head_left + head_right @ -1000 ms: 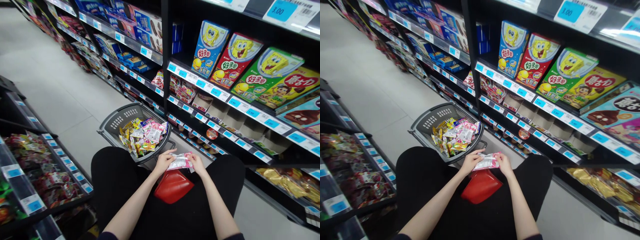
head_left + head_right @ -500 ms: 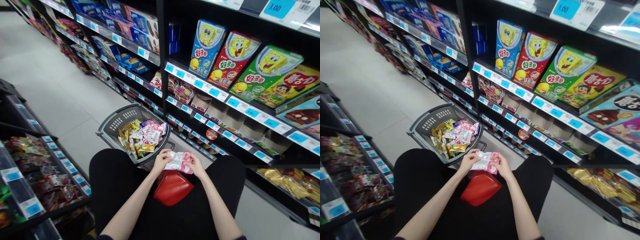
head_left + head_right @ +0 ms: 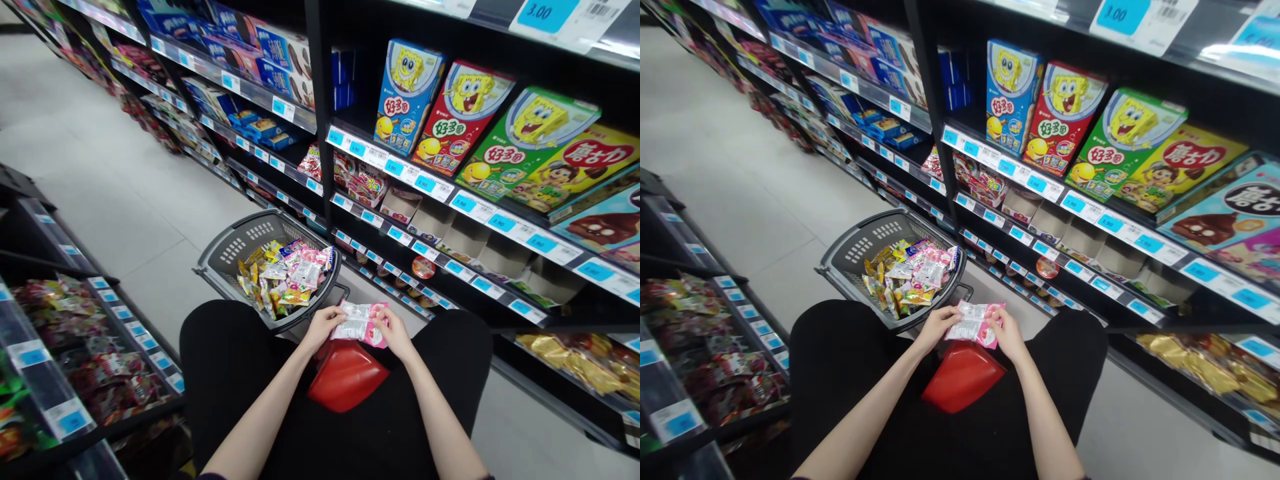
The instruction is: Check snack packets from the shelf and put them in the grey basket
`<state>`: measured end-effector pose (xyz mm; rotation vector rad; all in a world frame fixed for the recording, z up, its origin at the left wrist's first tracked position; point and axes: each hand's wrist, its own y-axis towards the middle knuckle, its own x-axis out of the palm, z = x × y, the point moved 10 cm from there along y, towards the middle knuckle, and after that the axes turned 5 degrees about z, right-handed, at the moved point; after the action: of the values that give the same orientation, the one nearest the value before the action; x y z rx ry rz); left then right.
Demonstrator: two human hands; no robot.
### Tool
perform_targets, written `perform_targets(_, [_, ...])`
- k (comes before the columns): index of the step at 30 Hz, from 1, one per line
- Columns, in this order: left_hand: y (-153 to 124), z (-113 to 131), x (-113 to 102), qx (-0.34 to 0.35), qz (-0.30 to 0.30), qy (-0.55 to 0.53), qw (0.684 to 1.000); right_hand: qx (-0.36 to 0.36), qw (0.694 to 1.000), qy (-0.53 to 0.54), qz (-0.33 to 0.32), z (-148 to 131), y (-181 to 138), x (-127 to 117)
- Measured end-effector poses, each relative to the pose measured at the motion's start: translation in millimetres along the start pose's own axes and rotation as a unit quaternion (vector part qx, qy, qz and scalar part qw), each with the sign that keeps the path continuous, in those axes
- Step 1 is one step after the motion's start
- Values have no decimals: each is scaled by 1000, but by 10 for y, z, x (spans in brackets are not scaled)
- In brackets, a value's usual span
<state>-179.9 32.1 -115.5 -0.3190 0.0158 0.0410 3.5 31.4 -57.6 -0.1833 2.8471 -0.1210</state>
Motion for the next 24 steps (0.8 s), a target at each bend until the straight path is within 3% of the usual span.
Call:
perform_targets(7, [-21,207,-46,75,20,28,997,22,1000,12,-4,84,15,4])
perform_targets(11, [-42,139,-59,39,45,-3,998,44,997,59,15,275,55,4])
perform_targets(15, [-33,-17,-79,-24,82,-128,988,51,996,62,26,342,67,-6])
perform_targets(18, [-34,-134,27,-85,49,-204,974,45,995,82,23,273,63,-3])
perform_targets(21, [-109,-216,249,-156,-45,-216,963,44,991,121,25,183,53,-33])
perform_targets(24, [-159,-205,329,-161,-78,-211,961,56,990,129,23,153,38,-68])
